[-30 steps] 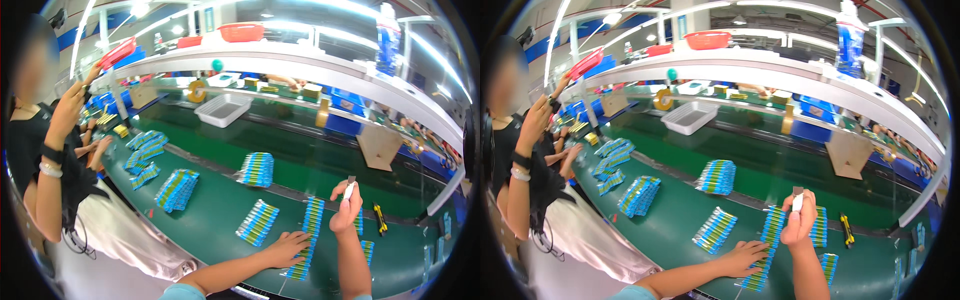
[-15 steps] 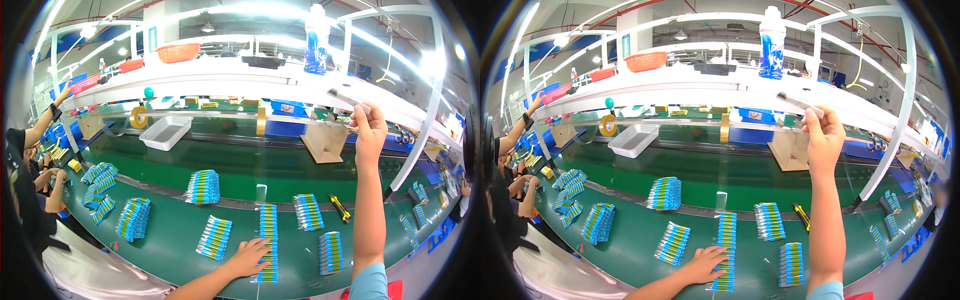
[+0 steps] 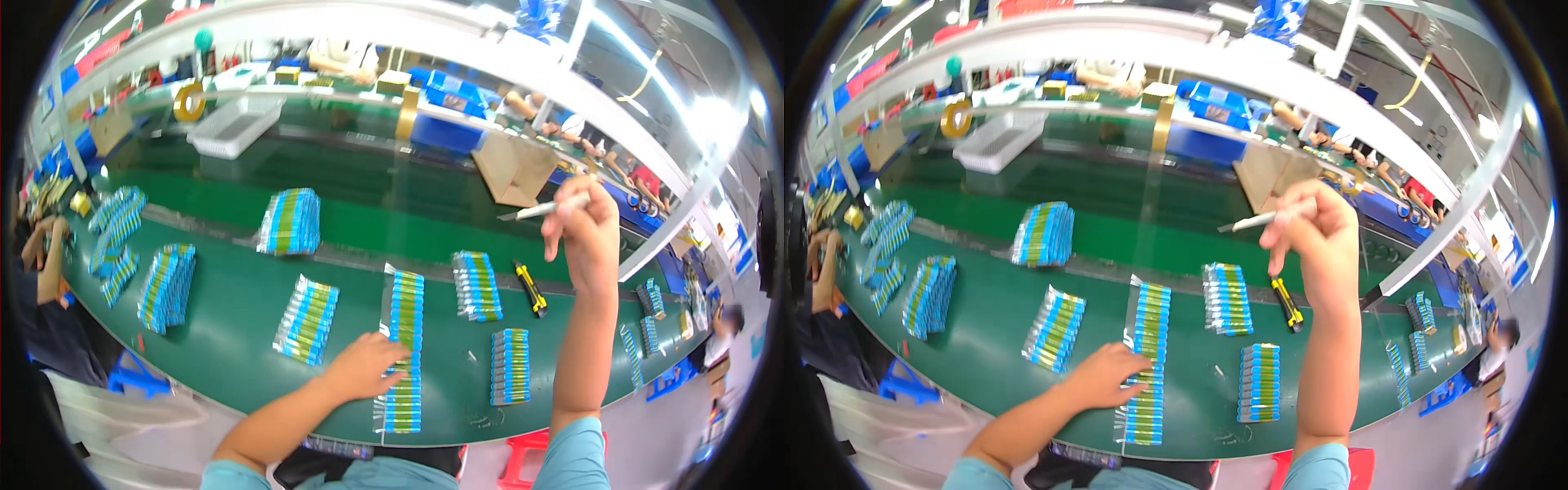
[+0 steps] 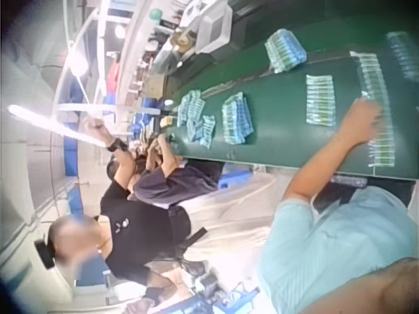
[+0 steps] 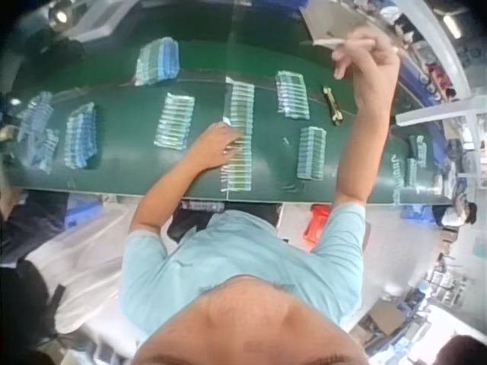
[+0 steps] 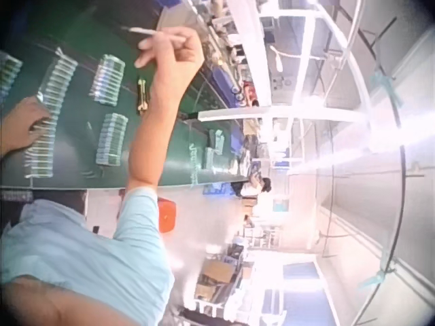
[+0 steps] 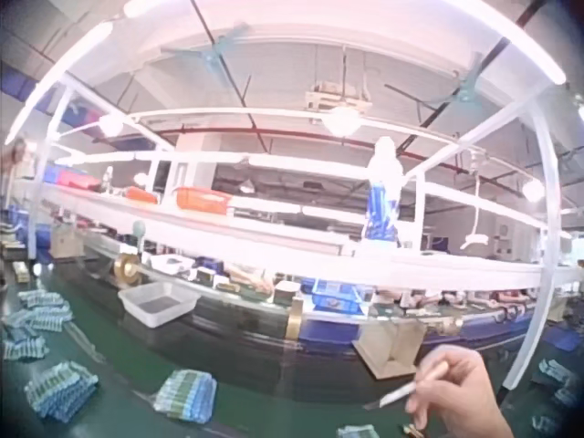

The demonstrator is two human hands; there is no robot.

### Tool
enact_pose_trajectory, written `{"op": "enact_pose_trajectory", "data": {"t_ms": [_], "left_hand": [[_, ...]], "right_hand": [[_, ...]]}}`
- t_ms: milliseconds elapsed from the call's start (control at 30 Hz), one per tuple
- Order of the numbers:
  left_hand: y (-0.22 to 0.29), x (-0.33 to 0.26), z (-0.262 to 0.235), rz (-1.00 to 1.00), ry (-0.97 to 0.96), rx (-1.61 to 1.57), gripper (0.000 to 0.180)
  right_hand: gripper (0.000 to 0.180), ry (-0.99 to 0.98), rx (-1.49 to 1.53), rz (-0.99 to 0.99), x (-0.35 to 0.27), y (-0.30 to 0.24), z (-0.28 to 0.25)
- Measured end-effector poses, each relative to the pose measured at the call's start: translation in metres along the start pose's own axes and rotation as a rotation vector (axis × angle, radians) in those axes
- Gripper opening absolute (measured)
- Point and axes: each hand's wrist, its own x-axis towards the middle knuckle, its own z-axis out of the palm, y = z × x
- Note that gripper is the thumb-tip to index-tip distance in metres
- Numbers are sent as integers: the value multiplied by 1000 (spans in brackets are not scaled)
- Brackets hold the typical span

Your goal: Packaging small blue and yellow items into plastic sleeves on a conveyor belt.

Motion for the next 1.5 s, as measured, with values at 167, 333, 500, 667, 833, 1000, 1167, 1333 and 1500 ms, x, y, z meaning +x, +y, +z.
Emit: {"op": "enact_pose_trajectory", "data": {"t_ms": [167,333,500,667,833,1000,1167,1333,1500], "left_hand": [[-7,0,3,48,12,11,43],[-4,-5,-2,59,92,165,46],[-8,-13,-6,29,52,175,49],[-4,-1,-4,72,20,50,50],[-1,-6,5,37,34,67,53],[1,-8,15,86,45,46,55],[-13,-9,6,64,220,169,56],[37,-9,-72,139,457,68,43],[44,-91,-84,13,683,-95,41]], "right_hand": [[15,38,-570,60,-65,40,10],[14,31,-757,115,-115,83,4],[22,-269,-1031,40,-180,110,21],[36,-382,-1223,-143,-237,114,31],[41,-333,-1231,-126,-239,86,39],[38,-142,-1327,-100,-243,68,50],[49,-268,-1149,-41,-245,120,63],[44,-236,-1158,34,-247,132,69],[44,-221,-1149,64,-251,136,66]]}}
